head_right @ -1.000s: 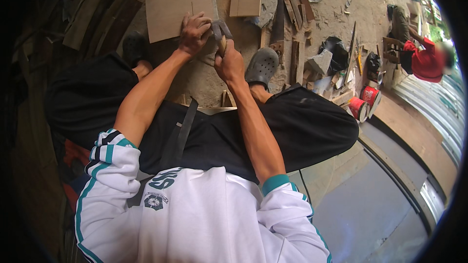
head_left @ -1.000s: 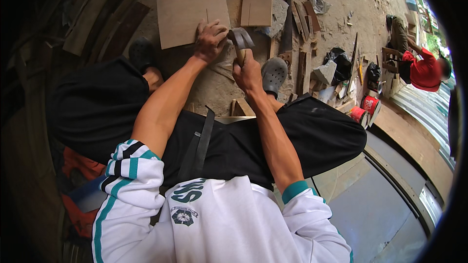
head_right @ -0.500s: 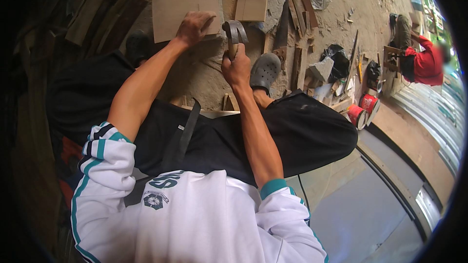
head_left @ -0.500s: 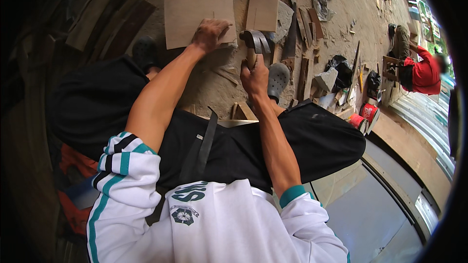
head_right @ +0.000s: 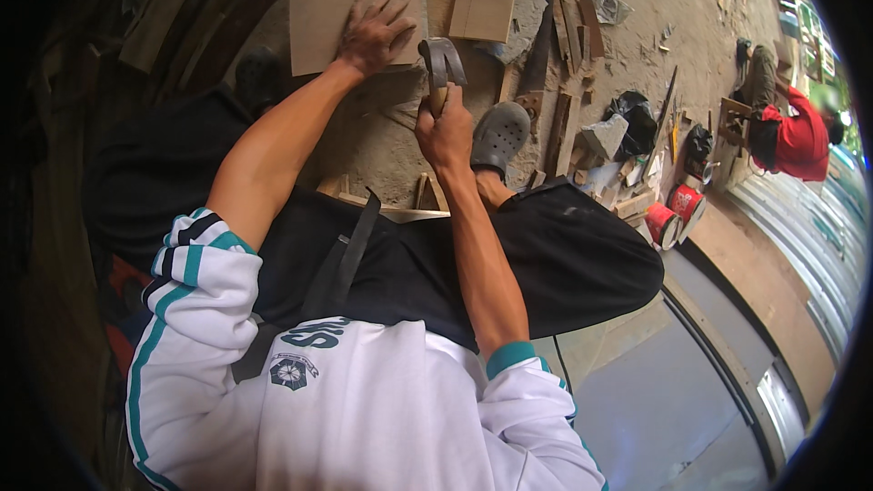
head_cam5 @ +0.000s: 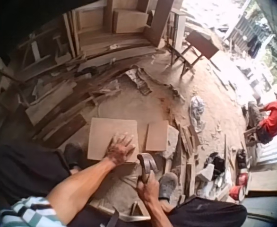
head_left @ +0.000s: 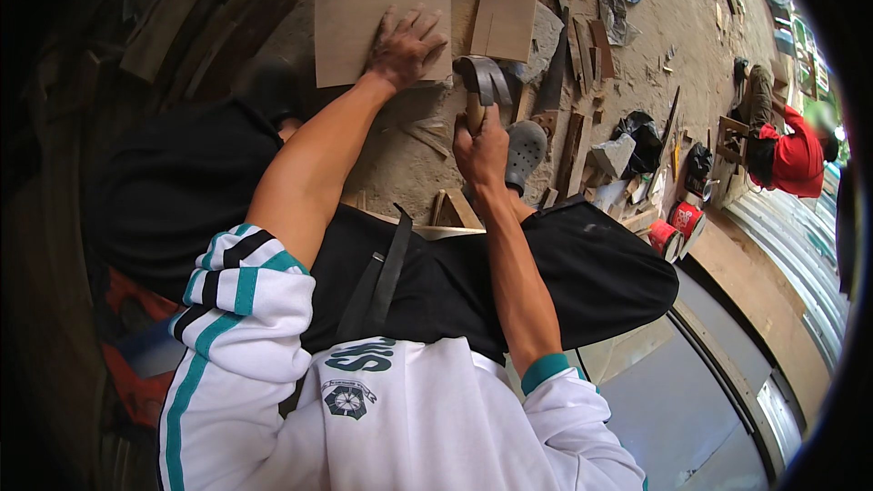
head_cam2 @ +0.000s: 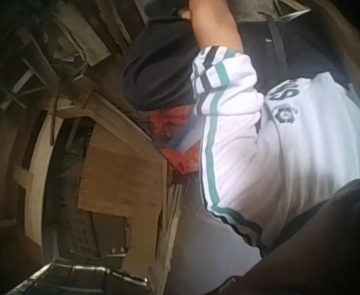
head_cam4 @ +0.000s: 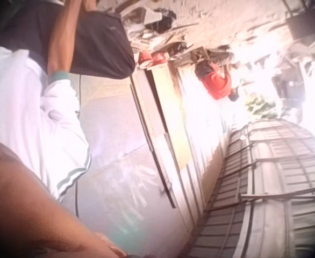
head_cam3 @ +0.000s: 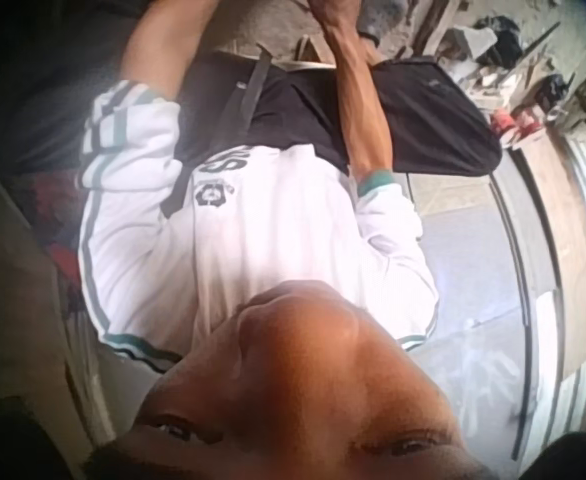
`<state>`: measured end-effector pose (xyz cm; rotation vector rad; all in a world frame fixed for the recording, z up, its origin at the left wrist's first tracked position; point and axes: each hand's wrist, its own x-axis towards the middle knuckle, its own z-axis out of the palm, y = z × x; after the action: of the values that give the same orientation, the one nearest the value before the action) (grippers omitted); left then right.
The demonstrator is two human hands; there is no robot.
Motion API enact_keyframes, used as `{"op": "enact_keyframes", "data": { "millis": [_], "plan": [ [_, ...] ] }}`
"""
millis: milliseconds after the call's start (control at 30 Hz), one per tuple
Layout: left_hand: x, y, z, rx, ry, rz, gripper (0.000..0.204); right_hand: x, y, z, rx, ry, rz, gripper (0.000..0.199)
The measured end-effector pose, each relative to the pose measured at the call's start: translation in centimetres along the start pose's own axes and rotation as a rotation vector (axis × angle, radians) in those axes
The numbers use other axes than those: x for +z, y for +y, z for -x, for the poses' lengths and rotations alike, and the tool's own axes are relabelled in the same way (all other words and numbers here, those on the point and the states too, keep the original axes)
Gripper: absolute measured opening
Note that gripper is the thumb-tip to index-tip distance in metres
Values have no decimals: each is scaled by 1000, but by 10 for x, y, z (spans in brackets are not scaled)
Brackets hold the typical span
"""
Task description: The person assembles a small wooden box by fitting flat panels together and securing them with nails. They use a hammer to drive nails into the joints and repeatedly adjust the pieces to align them properly.
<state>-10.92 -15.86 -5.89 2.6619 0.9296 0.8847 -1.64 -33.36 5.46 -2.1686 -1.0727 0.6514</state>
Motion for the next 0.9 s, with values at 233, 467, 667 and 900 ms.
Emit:
{"op": "enact_keyframes", "data": {
  "millis": [233, 467, 667, 900],
  "plan": [
    [4, -3, -1, -5, -7, -4, 13, 0, 8, 7, -61, -32, -39, 23],
    [5, -4, 0, -1, -23, -21, 14, -11, -15, -2, -17, 0, -9, 30],
    [8, -5, 0, -2, -21, -20, 14, -16, -18, 6, -83, 22, -60, 30],
    [8, -8, -1, 1, -22, -26, 14, -23, -25, -7, -11, -4, 19, 24]
  ]
}}
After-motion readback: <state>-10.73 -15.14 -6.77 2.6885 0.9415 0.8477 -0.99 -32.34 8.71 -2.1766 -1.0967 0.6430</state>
